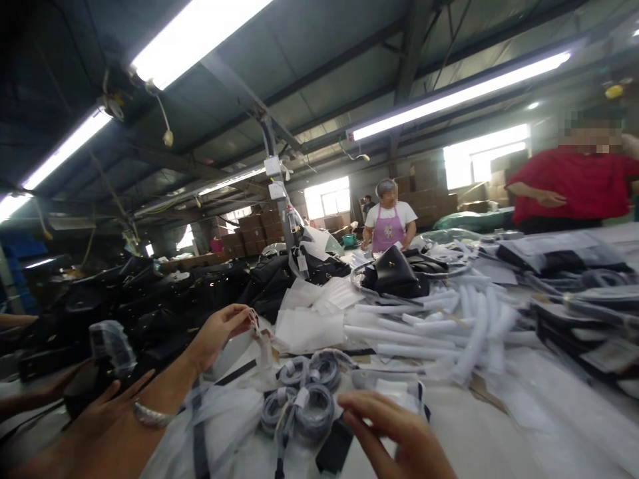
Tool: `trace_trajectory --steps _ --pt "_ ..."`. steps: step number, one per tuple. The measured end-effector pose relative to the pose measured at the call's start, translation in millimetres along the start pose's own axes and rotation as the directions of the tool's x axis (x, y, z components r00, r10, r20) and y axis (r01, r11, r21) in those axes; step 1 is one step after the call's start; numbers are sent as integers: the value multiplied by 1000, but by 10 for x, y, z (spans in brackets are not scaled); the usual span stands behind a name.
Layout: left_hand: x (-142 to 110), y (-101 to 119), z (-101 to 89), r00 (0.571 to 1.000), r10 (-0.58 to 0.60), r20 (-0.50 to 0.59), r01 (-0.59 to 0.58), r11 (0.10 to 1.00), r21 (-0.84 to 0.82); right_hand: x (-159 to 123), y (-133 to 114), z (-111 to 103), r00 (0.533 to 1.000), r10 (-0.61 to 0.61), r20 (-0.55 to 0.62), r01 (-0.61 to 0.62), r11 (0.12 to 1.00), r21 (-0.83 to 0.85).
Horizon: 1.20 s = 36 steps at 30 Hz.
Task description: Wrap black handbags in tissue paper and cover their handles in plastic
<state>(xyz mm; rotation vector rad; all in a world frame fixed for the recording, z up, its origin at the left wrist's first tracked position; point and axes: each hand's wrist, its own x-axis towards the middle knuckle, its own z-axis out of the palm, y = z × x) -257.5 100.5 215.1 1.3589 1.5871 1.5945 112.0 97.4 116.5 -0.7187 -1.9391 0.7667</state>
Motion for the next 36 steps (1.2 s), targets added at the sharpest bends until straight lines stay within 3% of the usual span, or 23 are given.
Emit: trace_trajectory --steps 3,6,9,12,16,25,32,36 --pt "-243 285 318 996 -24 86 31 996 -86 464 -239 182 1000 -20 18 17 986 168" --pt "-498 455 605 984 -36 175 64 986 -156 732 -350 324 998 -22 58 0 939 345" --pt "-720 531 788 967 -37 251 91 974 -208 758 -353 372 973 -3 232 -113 867 486" --pt "-877 532 851 954 -50 296 121 966 -228 622 -337 339 922 -20 387 -203 826 526" --pt "-968 451 819 951 -73 301 149 959 -239 469 -270 295 907 22 422 -280 778 562" --pt "-875 159 563 980 -61 187 102 969 -223 607 -41 419 961 150 232 -260 774 578" --pt "-752 -120 208 999 13 53 -19 992 128 665 41 425 970 188 152 -240 823 515" --pt "-823 -132 326 990 95 108 -122 951 283 665 17 477 980 118 163 -184 852 489"
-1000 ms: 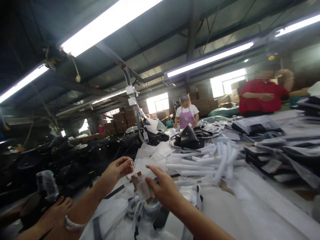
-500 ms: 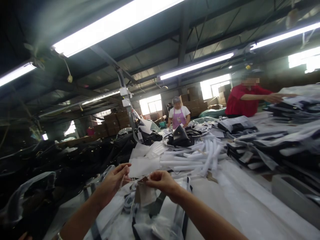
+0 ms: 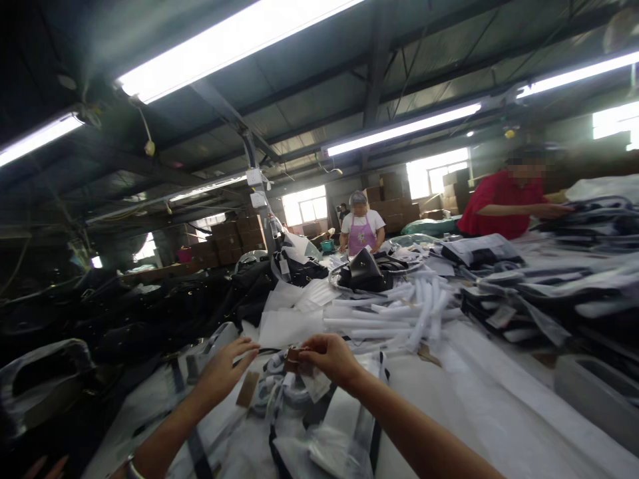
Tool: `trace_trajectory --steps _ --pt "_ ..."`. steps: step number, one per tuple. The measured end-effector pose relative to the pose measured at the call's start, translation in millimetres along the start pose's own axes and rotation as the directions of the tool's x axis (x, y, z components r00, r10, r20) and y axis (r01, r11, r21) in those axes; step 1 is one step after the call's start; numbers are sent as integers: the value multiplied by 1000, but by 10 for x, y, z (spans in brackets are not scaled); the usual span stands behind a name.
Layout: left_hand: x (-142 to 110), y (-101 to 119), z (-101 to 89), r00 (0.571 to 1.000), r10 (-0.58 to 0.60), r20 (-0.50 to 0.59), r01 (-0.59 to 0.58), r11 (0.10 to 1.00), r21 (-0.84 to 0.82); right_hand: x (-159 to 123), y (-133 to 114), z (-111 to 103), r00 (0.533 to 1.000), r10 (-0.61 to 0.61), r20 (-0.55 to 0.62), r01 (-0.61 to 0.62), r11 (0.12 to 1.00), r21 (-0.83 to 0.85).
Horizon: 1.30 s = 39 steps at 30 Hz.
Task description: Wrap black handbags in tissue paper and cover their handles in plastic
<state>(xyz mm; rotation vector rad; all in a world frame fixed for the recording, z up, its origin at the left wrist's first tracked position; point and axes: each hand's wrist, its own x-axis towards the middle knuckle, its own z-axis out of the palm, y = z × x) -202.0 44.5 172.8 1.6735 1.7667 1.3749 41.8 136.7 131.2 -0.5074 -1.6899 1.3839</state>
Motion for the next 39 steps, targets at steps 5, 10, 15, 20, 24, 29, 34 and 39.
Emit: trace_trajectory --steps 5,10,15,20,24,29,34,39 --pt "-181 385 374 959 80 271 -66 996 -58 -97 -126 89 994 -41 101 45 998 -39" --pt "-224 572 485 969 80 234 -50 990 -132 -273 -239 67 994 -46 97 46 999 -3" --pt "-212 612 488 989 9 151 25 975 -219 -449 -180 46 996 10 91 -19 995 96" --pt "-253 731 526 982 31 186 22 962 -274 -536 -250 -18 999 19 -27 -16 995 103" --pt "-270 804 588 969 105 225 -57 976 -211 -550 -393 -25 999 32 -19 -29 989 143" --pt "-363 854 671 963 266 -35 -265 964 21 -587 -501 -26 986 22 -165 -9 997 77" --pt "-546 910 809 927 376 -11 -358 891 280 -683 -635 -66 966 -36 -255 26 999 -42" --pt "-589 938 915 926 372 62 -376 894 246 -790 -782 -89 955 -154 -255 85 961 -264"
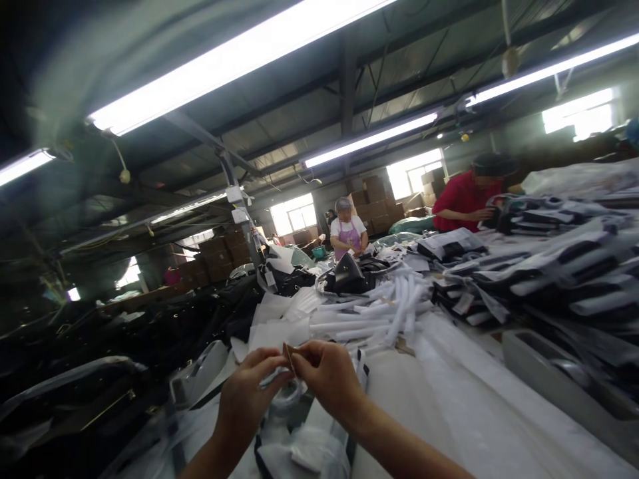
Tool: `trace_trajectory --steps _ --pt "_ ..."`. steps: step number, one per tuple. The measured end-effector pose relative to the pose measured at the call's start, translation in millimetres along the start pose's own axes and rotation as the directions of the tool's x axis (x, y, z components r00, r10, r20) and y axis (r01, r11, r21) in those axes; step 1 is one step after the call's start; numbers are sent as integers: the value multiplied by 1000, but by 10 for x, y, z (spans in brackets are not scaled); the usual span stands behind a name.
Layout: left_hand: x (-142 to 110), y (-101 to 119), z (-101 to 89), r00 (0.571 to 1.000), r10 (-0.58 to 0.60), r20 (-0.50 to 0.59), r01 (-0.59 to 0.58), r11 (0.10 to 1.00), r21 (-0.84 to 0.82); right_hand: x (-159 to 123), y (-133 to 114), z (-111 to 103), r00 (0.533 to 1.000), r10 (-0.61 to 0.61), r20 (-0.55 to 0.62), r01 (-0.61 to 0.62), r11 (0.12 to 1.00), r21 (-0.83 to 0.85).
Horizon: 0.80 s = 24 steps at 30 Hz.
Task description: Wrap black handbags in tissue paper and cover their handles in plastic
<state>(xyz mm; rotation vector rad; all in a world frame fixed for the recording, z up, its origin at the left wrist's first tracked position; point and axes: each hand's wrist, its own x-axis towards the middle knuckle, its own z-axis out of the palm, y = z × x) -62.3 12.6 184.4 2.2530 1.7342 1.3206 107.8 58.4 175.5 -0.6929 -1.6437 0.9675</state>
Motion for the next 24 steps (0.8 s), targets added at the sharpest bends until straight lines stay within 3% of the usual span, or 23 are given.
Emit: trace_trajectory --steps 4,7,11,14,17,21,24 --pt "37 -3 21 996 -53 77 65 983 -172 -19 -14 -90 999 -35 -23 33 994 -106" --pt "70 -39 12 980 -157 124 193 907 -373 -15 11 -178 998 -54 -43 47 988 -148" --pt "93 -61 -81 926 -333 177 364 666 -651 -10 86 -286 998 -59 -19 56 988 -142" --pt "91 -28 -192 888 -382 257 420 444 -791 -20 193 -326 999 -52 17 53 995 -89" --pt "88 2 -278 858 -415 303 446 307 -841 -47 295 -354 999 -16 47 15 1000 20" --pt "97 -8 -322 835 -435 336 478 274 -834 -112 337 -402 996 56 69 -67 984 166" --pt "100 -28 -328 842 -412 347 478 273 -835 -175 354 -412 972 199 122 -229 916 329"
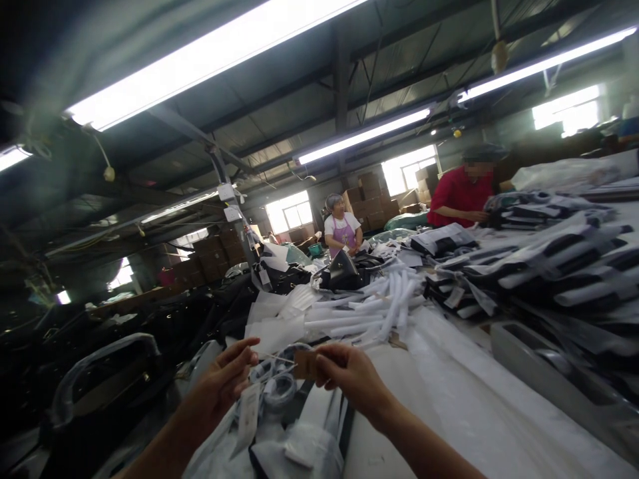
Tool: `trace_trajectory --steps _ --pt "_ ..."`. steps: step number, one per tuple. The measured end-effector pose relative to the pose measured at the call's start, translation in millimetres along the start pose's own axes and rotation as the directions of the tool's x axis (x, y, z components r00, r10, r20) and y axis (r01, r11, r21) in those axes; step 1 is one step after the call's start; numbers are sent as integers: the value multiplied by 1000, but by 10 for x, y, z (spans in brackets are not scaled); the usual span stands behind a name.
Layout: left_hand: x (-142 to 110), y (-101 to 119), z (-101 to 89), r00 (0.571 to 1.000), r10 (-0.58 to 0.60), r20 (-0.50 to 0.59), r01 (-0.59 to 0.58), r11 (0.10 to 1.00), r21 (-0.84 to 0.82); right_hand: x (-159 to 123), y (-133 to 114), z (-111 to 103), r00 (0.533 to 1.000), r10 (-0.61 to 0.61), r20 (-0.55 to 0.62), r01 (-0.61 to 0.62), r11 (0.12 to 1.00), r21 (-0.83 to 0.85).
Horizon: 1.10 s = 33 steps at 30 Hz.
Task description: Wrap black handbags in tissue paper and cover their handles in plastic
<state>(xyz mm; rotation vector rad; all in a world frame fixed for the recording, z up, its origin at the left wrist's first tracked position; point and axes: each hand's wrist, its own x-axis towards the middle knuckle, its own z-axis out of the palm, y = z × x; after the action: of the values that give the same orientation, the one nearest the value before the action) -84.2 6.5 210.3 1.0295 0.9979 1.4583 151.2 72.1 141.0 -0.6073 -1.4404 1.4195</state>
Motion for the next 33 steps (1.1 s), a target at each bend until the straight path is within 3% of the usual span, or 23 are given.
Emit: trace_trajectory --steps 4,9,12,15,18,21,24,27,29,33 --pt "-2 1 29 999 43 -25 -44 998 -43 -72 107 44 977 212 14 -209 948 239" --pt "-23 50 200 988 136 -76 -147 974 -170 -156 202 205 954 295 59 -292 860 418" --pt "-38 93 343 974 211 -83 -226 931 -285 -191 251 311 953 284 101 -299 840 452" --pt "-47 115 470 969 236 -71 -246 918 -311 -202 304 337 951 272 145 -306 892 333" --pt "-51 96 553 976 215 -37 -217 939 -267 -208 261 260 995 101 14 -101 995 23" --pt "-48 31 606 981 196 -2 -192 956 -224 -234 68 195 976 -193 -99 164 955 -245" --pt "-40 -52 662 983 179 42 -167 966 -198 -253 -155 271 964 -264 20 260 929 -262" --pt "-28 -103 695 986 149 72 -133 973 -187 -228 -229 436 954 -282 101 298 927 -227" --pt "-21 -106 666 986 148 74 -131 973 -189 -202 -169 511 965 -232 124 249 958 -141" --pt "-24 -115 413 983 183 13 -181 978 -105 -172 43 482 990 4 137 -24 990 142"
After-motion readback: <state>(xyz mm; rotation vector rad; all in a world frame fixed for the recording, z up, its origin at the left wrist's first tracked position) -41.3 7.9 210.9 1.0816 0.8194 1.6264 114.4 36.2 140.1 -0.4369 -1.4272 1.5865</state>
